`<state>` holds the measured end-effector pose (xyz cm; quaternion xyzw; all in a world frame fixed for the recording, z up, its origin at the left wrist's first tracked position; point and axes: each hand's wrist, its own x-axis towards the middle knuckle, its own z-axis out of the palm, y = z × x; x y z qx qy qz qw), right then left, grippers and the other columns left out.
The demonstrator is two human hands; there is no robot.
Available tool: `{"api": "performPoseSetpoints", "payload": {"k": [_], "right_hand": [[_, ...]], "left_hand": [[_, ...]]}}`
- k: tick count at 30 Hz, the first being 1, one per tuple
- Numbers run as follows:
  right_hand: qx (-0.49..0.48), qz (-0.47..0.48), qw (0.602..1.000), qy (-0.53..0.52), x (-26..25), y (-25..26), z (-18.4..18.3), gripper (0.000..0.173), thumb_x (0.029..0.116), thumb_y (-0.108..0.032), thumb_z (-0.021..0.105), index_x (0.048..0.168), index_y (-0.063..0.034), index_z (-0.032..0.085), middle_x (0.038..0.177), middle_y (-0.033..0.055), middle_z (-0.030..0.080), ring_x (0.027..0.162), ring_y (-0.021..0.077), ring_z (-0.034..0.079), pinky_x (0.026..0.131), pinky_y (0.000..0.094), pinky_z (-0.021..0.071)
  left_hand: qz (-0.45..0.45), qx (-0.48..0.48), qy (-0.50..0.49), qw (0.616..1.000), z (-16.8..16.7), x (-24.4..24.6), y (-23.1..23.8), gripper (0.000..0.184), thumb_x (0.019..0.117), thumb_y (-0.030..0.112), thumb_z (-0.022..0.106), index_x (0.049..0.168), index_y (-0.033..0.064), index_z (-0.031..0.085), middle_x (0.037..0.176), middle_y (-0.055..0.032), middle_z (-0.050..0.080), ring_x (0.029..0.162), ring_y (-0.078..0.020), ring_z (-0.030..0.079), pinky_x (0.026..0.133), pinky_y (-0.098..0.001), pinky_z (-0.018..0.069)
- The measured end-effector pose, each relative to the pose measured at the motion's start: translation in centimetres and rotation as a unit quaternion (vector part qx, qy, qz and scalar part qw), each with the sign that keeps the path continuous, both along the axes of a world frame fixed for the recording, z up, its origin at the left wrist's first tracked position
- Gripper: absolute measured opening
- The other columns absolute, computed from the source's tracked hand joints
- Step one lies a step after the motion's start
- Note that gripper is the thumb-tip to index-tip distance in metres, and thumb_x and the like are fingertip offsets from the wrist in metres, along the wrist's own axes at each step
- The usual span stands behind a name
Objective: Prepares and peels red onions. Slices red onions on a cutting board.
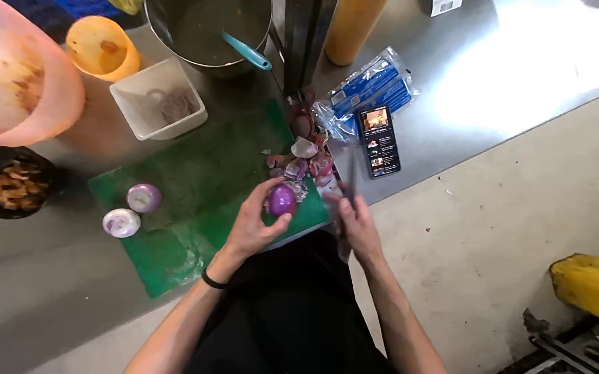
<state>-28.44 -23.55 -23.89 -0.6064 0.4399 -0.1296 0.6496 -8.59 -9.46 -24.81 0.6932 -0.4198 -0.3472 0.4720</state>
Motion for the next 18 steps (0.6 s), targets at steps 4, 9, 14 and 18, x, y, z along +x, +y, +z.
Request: {"api": "performPoseSetpoints", "payload": {"k": [4, 9, 14, 18], "right_hand": [[-0.162, -0.081, 0.978, 0.101, -3.5, -5.1, -1.3, 0.055, 0.1074, -0.035, 0.048, 0.15, -0.0023, 0.036, 0.116, 0.0042, 0.069, 0.063, 0.0033, 0.058, 0.055, 0.0259, 0.0525], [-0.17, -0.05, 0.973, 0.151, -5.2, -9.7, -2.8, 0.059, 0.1095, -0.046, 0.037, 0.155, -0.0086, 0.031, 0.097, 0.0036, 0.064, 0.055, 0.0059, 0.054, 0.051, 0.027, 0.0508], [-0.156, -0.029, 0.98, 0.117, -3.6, -12.0, -3.5, 0.056, 0.1114, -0.046, 0.027, 0.152, -0.009, 0.033, 0.135, 0.0011, 0.066, 0.055, 0.0017, 0.054, 0.05, 0.0225, 0.0474], [-0.127, -0.051, 0.988, 0.071, -2.7, -13.2, -3.8, 0.052, 0.1124, -0.045, 0.021, 0.148, -0.0097, 0.034, 0.136, -0.0024, 0.066, 0.05, 0.0002, 0.051, 0.044, 0.0186, 0.0444]], "left_hand": [[0.084, 0.045, 0.02, 0.995, -0.3, 1.6, 4.0, 0.068, 0.0911, 0.031, 0.065, 0.149, 0.0028, 0.042, 0.132, -0.0135, 0.063, 0.115, -0.014, 0.065, 0.097, -0.0323, 0.0561], [0.164, 0.11, 0.009, 0.98, -0.8, 2.4, 8.3, 0.07, 0.0898, 0.032, 0.064, 0.15, 0.0043, 0.041, 0.134, -0.0144, 0.06, 0.116, -0.0151, 0.063, 0.098, -0.0329, 0.0536], [0.23, 0.143, 0.001, 0.962, -0.9, 2.6, 10.4, 0.07, 0.0908, 0.034, 0.063, 0.151, 0.0057, 0.04, 0.134, -0.0153, 0.06, 0.114, -0.0149, 0.063, 0.096, -0.0322, 0.053], [0.248, 0.135, 0.011, 0.959, -0.9, 2.7, 10.8, 0.069, 0.0922, 0.032, 0.062, 0.151, 0.0047, 0.039, 0.134, -0.015, 0.059, 0.115, -0.0134, 0.063, 0.098, -0.0298, 0.0525]]}}
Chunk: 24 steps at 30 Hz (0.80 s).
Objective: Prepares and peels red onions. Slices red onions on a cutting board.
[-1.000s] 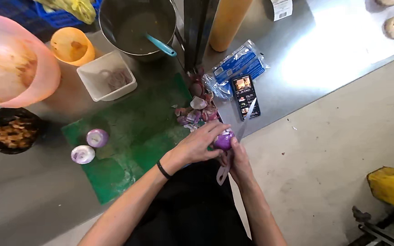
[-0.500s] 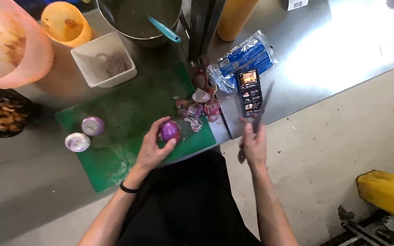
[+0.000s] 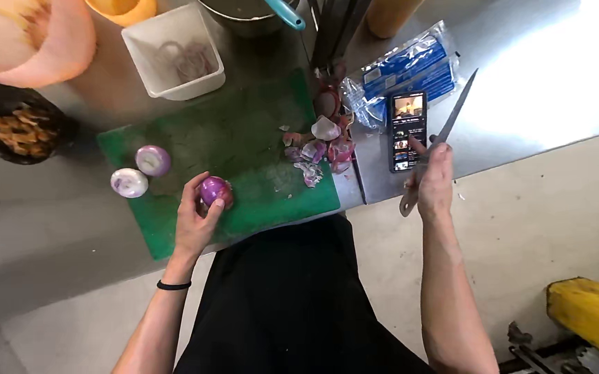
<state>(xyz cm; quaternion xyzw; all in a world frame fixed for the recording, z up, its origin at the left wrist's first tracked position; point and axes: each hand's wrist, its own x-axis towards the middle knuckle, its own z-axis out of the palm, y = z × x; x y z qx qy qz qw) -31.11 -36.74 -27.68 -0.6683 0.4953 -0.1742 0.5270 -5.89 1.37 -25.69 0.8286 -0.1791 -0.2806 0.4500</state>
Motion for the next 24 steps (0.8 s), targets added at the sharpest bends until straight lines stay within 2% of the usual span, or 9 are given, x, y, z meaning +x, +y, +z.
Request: {"api": "performPoseSetpoints", "payload": {"k": [8, 14, 19, 24], "right_hand": [[0.011, -0.025, 0.998, -0.051, -1.0, 0.0, 0.3, 0.053, 0.1125, -0.046, 0.019, 0.15, -0.0101, 0.03, 0.132, -0.0025, 0.069, 0.047, 0.0005, 0.051, 0.043, 0.0165, 0.0452], [-0.035, -0.031, 0.998, -0.031, -1.7, 1.3, -0.1, 0.055, 0.1117, -0.046, 0.017, 0.148, -0.007, 0.031, 0.132, -0.0013, 0.069, 0.047, -0.0004, 0.05, 0.043, 0.0178, 0.0442], [-0.081, 0.006, 0.996, 0.041, -2.5, 2.2, -1.0, 0.062, 0.1111, -0.048, 0.017, 0.152, -0.004, 0.032, 0.132, 0.0006, 0.068, 0.053, -0.0011, 0.051, 0.048, 0.0204, 0.0457], [-0.111, -0.011, 0.994, 0.014, -3.0, 2.4, -0.6, 0.059, 0.1116, -0.046, 0.018, 0.149, -0.003, 0.032, 0.133, -0.0016, 0.068, 0.052, -0.0032, 0.051, 0.047, 0.0178, 0.0454]], "left_hand": [[0.015, -0.014, 0.028, 0.999, -0.2, 0.1, -0.1, 0.068, 0.0929, 0.028, 0.062, 0.152, 0.0054, 0.038, 0.135, -0.0149, 0.058, 0.114, -0.0136, 0.064, 0.096, -0.0302, 0.0543], [0.008, -0.011, 0.035, 0.999, -0.4, 0.1, -0.1, 0.067, 0.0932, 0.028, 0.062, 0.152, 0.0065, 0.039, 0.136, -0.0142, 0.058, 0.115, -0.0138, 0.063, 0.097, -0.0307, 0.0533], [0.008, -0.018, 0.039, 0.999, -0.5, 0.1, -0.4, 0.066, 0.0933, 0.027, 0.062, 0.152, 0.0061, 0.039, 0.136, -0.0136, 0.058, 0.116, -0.0129, 0.062, 0.098, -0.0291, 0.0526], [0.001, -0.018, 0.033, 0.999, -0.5, 0.0, -0.5, 0.066, 0.093, 0.027, 0.061, 0.151, 0.0061, 0.039, 0.135, -0.0133, 0.059, 0.115, -0.0114, 0.062, 0.097, -0.0269, 0.0521]]}}
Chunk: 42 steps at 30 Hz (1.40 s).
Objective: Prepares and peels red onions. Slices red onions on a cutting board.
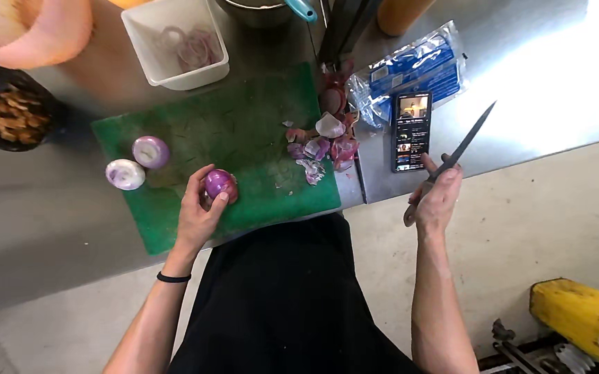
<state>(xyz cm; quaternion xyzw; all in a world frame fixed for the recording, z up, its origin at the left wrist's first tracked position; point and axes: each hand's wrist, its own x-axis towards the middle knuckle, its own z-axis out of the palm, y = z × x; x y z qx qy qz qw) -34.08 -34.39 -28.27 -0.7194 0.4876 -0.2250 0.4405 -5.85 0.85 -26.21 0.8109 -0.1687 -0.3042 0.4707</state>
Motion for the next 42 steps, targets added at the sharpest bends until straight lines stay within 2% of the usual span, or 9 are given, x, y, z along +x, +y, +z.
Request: {"api": "performPoseSetpoints", "payload": {"k": [8, 13, 17, 20, 22, 27, 33, 37, 42], "right_hand": [[0.012, -0.015, 1.0, -0.009, 0.1, 0.2, 0.3, 0.053, 0.1124, -0.041, 0.017, 0.148, -0.0051, 0.033, 0.132, -0.0021, 0.069, 0.052, -0.002, 0.053, 0.047, 0.0182, 0.046], [0.037, -0.016, 0.999, 0.002, 1.0, 1.7, 1.8, 0.05, 0.1133, -0.039, 0.019, 0.143, -0.0021, 0.033, 0.112, 0.0003, 0.07, 0.055, 0.0, 0.054, 0.052, 0.0205, 0.0491], [0.055, 0.002, 0.998, -0.02, 1.3, 3.7, 2.7, 0.047, 0.1127, -0.041, 0.019, 0.144, -0.0073, 0.032, 0.119, -0.0023, 0.068, 0.057, -0.0002, 0.056, 0.052, 0.0199, 0.0504], [0.059, -0.002, 0.998, -0.029, 1.6, 4.9, 2.6, 0.046, 0.1133, -0.04, 0.021, 0.145, -0.0076, 0.03, 0.125, -0.0022, 0.067, 0.056, 0.0, 0.057, 0.051, 0.0198, 0.0505], [0.035, -0.041, 0.998, -0.035, 1.3, 4.5, 2.2, 0.045, 0.1135, -0.036, 0.023, 0.145, -0.0057, 0.03, 0.128, -0.0011, 0.068, 0.053, -0.0008, 0.055, 0.048, 0.0189, 0.0492], [0.016, -0.09, 0.996, -0.008, 0.2, 2.7, 0.8, 0.046, 0.1135, -0.04, 0.023, 0.143, -0.0068, 0.034, 0.129, -0.0011, 0.067, 0.053, -0.0008, 0.054, 0.048, 0.0192, 0.0486], [0.013, -0.047, 0.999, 0.014, 0.3, 2.2, -0.1, 0.046, 0.1133, -0.039, 0.025, 0.139, -0.0063, 0.044, 0.13, 0.0009, 0.067, 0.055, 0.0008, 0.054, 0.049, 0.0213, 0.0476], [0.008, -0.038, 0.999, 0.009, 0.6, 2.5, -0.5, 0.045, 0.1132, -0.04, 0.026, 0.138, -0.0071, 0.045, 0.133, 0.0005, 0.067, 0.054, 0.0013, 0.055, 0.048, 0.0218, 0.0474], [0.001, -0.051, 0.999, 0.019, 0.5, 2.8, -0.7, 0.046, 0.1129, -0.042, 0.027, 0.137, -0.0071, 0.045, 0.128, 0.0002, 0.068, 0.054, 0.0017, 0.055, 0.049, 0.022, 0.048]], "left_hand": [[-0.009, -0.016, 0.004, 1.0, -0.1, -0.2, -0.3, 0.068, 0.0923, 0.026, 0.064, 0.152, 0.0047, 0.038, 0.135, -0.0141, 0.059, 0.115, -0.0122, 0.063, 0.097, -0.028, 0.0532], [-0.006, -0.024, -0.028, 0.999, -0.1, -0.4, -0.6, 0.071, 0.0923, 0.023, 0.067, 0.153, 0.004, 0.035, 0.142, -0.017, 0.055, 0.121, -0.0178, 0.062, 0.1, -0.0333, 0.0536], [-0.021, -0.046, -0.053, 0.997, -0.1, -0.5, -0.6, 0.076, 0.0891, 0.013, 0.074, 0.154, 0.0073, 0.036, 0.145, -0.0156, 0.054, 0.125, -0.0205, 0.06, 0.099, -0.0351, 0.0552], [-0.038, -0.022, -0.081, 0.996, -0.3, -0.1, -0.6, 0.075, 0.088, 0.016, 0.077, 0.152, 0.006, 0.038, 0.143, -0.0171, 0.055, 0.121, -0.0212, 0.061, 0.099, -0.0359, 0.0542], [-0.041, -0.015, -0.08, 0.996, -0.7, -0.1, -1.0, 0.074, 0.0881, 0.017, 0.077, 0.151, 0.0032, 0.04, 0.142, -0.019, 0.055, 0.121, -0.0215, 0.062, 0.101, -0.0364, 0.0535], [-0.036, -0.047, -0.081, 0.995, -1.6, -0.3, -0.4, 0.073, 0.0868, 0.018, 0.075, 0.149, 0.0008, 0.039, 0.137, -0.0172, 0.058, 0.12, -0.0164, 0.062, 0.101, -0.0309, 0.0529], [-0.038, -0.051, -0.06, 0.996, -1.6, -0.5, 0.2, 0.072, 0.0876, 0.019, 0.074, 0.149, 0.0026, 0.039, 0.136, -0.015, 0.059, 0.119, -0.014, 0.062, 0.099, -0.029, 0.0543], [-0.037, -0.058, -0.057, 0.996, -1.5, -0.6, 0.3, 0.072, 0.0882, 0.019, 0.073, 0.149, 0.0027, 0.038, 0.137, -0.0145, 0.058, 0.12, -0.014, 0.062, 0.1, -0.029, 0.0539], [-0.037, -0.048, -0.064, 0.996, -1.5, -0.8, -0.2, 0.073, 0.0879, 0.02, 0.074, 0.149, 0.0038, 0.039, 0.137, -0.015, 0.058, 0.119, -0.0148, 0.062, 0.099, -0.0297, 0.0541]]}}
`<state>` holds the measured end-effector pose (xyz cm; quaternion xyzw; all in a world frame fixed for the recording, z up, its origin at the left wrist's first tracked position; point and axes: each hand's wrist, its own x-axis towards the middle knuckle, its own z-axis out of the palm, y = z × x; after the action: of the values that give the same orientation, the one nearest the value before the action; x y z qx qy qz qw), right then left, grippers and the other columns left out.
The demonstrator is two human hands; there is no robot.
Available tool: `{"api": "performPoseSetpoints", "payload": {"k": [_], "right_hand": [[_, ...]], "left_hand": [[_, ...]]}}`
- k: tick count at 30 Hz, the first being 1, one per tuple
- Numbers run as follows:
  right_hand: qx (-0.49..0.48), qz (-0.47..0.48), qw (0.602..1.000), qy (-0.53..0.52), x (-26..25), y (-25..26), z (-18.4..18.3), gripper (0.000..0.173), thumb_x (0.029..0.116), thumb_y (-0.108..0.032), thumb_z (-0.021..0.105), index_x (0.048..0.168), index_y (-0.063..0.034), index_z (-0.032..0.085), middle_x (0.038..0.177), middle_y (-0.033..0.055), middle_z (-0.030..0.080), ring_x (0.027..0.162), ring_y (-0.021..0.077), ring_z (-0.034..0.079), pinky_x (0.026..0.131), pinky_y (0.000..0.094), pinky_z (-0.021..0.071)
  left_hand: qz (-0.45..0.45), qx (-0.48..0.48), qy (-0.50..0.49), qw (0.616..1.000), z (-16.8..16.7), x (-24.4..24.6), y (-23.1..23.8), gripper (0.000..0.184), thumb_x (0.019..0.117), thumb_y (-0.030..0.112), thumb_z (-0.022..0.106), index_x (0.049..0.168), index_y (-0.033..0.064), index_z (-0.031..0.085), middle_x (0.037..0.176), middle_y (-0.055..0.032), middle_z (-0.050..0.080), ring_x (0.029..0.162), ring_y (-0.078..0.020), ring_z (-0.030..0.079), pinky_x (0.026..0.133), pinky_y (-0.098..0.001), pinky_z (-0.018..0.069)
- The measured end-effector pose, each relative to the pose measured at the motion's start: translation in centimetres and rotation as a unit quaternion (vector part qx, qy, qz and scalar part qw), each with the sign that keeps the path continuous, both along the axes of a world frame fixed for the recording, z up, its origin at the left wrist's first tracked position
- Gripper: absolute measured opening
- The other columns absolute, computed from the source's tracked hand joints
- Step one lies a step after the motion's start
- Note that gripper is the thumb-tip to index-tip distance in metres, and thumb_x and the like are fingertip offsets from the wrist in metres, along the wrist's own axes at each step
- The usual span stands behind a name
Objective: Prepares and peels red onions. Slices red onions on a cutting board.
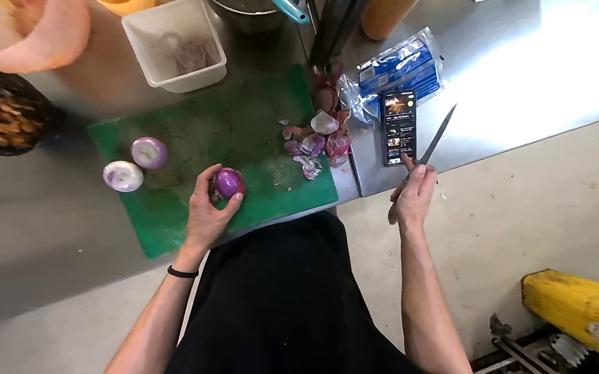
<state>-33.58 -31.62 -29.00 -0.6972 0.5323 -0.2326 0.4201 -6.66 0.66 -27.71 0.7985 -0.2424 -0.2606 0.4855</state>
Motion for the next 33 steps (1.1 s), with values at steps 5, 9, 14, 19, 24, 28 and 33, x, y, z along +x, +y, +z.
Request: {"api": "performPoseSetpoints", "payload": {"k": [5, 9, 14, 19, 24, 28, 33], "right_hand": [[-0.015, 0.052, 0.998, 0.018, 0.1, -0.3, -0.6, 0.053, 0.1124, -0.044, 0.028, 0.142, -0.0023, 0.042, 0.117, 0.0043, 0.068, 0.057, 0.0043, 0.057, 0.052, 0.0262, 0.0516], [-0.013, 0.06, 0.998, 0.032, 0.2, -0.2, -0.4, 0.052, 0.1122, -0.042, 0.029, 0.143, -0.0017, 0.042, 0.116, 0.0069, 0.068, 0.061, 0.0068, 0.059, 0.055, 0.0297, 0.0532], [0.009, 0.028, 1.0, 0.009, 0.1, 1.7, 3.2, 0.05, 0.1131, -0.039, 0.024, 0.144, -0.002, 0.033, 0.121, 0.0029, 0.066, 0.059, 0.0007, 0.055, 0.054, 0.0237, 0.0504], [0.012, 0.112, 0.981, 0.157, 2.2, 5.6, 6.4, 0.057, 0.1043, -0.034, 0.054, 0.145, 0.0025, 0.036, 0.105, 0.022, 0.063, 0.074, 0.0306, 0.067, 0.066, 0.0536, 0.0584], [-0.034, 0.305, 0.93, 0.202, 8.0, 12.3, 7.4, 0.036, 0.1076, -0.02, 0.048, 0.132, 0.0058, 0.054, 0.108, 0.0233, 0.065, 0.082, 0.035, 0.07, 0.07, 0.0532, 0.0596], [-0.108, 0.358, 0.9, 0.226, 11.7, 15.9, 5.1, 0.026, 0.1078, -0.021, 0.048, 0.108, 0.0016, 0.06, 0.083, 0.0178, 0.066, 0.065, 0.0334, 0.07, 0.053, 0.047, 0.0572], [-0.209, 0.356, 0.877, 0.245, 14.6, 17.9, 3.6, 0.024, 0.1038, -0.02, 0.049, 0.099, -0.0013, 0.064, 0.064, 0.0126, 0.062, 0.053, 0.0322, 0.065, 0.043, 0.0445, 0.0496]], "left_hand": [[-0.003, 0.009, -0.003, 1.0, 0.0, -0.1, -0.1, 0.072, 0.0889, 0.021, 0.074, 0.15, 0.0037, 0.039, 0.138, -0.0158, 0.058, 0.119, -0.0162, 0.063, 0.099, -0.0318, 0.054], [0.008, 0.018, 0.011, 1.0, 0.3, -0.4, -0.3, 0.073, 0.089, 0.018, 0.075, 0.151, 0.0049, 0.038, 0.139, -0.016, 0.058, 0.12, -0.0179, 0.063, 0.1, -0.0342, 0.0549], [0.007, 0.012, -0.01, 1.0, 1.5, -0.9, -1.0, 0.074, 0.0886, 0.011, 0.076, 0.152, 0.0047, 0.039, 0.145, -0.0187, 0.053, 0.12, -0.0232, 0.063, 0.095, -0.0372, 0.0566], [-0.026, 0.018, -0.108, 0.994, 0.7, -0.7, -2.8, 0.07, 0.0864, 0.016, 0.08, 0.146, -0.0007, 0.048, 0.144, -0.0199, 0.054, 0.13, -0.0283, 0.056, 0.106, -0.0393, 0.049], [-0.023, 0.036, -0.113, 0.993, -0.5, -0.8, -3.1, 0.069, 0.0929, 0.025, 0.069, 0.151, 0.0024, 0.04, 0.148, -0.0198, 0.049, 0.135, -0.0303, 0.05, 0.105, -0.0412, 0.049], [-0.019, 0.03, -0.11, 0.993, -1.3, -1.3, -2.9, 0.061, 0.1051, 0.037, 0.041, 0.154, 0.0012, 0.032, 0.152, -0.0185, 0.045, 0.142, -0.029, 0.043, 0.115, -0.0436, 0.0401], [0.032, 0.023, -0.136, 0.99, -1.9, -2.0, -3.9, 0.054, 0.1105, 0.037, 0.033, 0.15, 0.0015, 0.041, 0.15, -0.0233, 0.043, 0.139, -0.0312, 0.046, 0.112, -0.042, 0.0439]]}}
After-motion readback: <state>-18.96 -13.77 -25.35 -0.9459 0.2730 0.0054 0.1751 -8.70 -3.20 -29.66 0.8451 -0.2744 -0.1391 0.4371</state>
